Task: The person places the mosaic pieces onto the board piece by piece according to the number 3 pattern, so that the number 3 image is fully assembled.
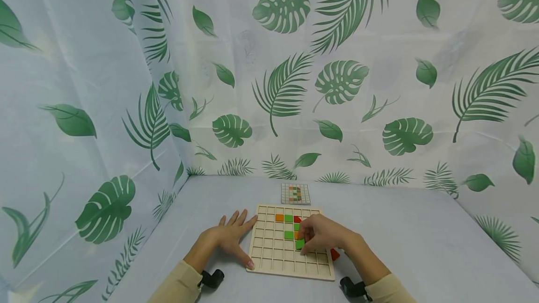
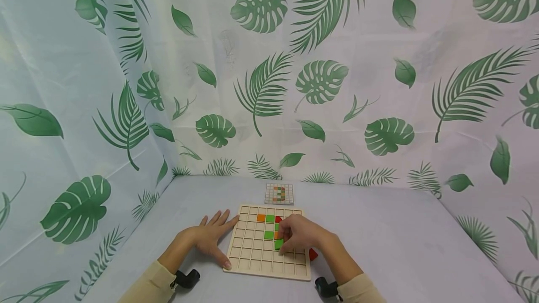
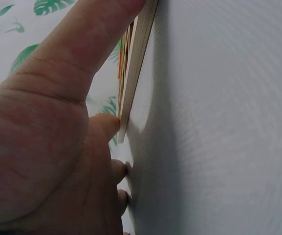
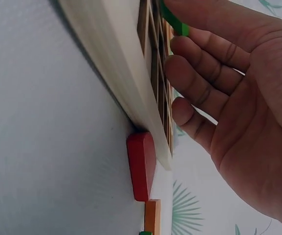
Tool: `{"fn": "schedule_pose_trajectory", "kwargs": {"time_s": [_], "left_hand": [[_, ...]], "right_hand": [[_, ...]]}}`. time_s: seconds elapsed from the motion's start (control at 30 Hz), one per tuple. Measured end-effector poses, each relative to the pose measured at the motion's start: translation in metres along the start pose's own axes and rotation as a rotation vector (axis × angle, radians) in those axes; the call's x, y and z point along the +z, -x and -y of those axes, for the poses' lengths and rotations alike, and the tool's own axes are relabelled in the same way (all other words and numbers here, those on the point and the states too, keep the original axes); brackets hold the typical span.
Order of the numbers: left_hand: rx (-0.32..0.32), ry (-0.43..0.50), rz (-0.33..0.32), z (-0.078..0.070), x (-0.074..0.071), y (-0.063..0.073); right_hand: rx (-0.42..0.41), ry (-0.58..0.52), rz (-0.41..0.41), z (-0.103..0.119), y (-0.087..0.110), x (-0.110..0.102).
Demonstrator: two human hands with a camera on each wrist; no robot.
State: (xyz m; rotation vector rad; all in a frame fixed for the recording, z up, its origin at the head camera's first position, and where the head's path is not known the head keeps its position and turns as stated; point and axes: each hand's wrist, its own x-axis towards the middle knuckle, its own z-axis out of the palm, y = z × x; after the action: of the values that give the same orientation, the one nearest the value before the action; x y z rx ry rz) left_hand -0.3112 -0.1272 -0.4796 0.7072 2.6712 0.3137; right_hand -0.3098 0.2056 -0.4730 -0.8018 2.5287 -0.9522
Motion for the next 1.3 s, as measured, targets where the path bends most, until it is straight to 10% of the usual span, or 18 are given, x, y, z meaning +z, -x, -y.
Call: {"fn": "schedule_pose_trajectory", "kwargs": {"time_s": [1.3], "left_hand": [[-0.004, 0.015, 0.010, -0.0007, -0.0014, 0.0008]], "right_hand": [[-0.024, 0.034, 0.000, 0.0036, 0.0020, -0.0023]]}}
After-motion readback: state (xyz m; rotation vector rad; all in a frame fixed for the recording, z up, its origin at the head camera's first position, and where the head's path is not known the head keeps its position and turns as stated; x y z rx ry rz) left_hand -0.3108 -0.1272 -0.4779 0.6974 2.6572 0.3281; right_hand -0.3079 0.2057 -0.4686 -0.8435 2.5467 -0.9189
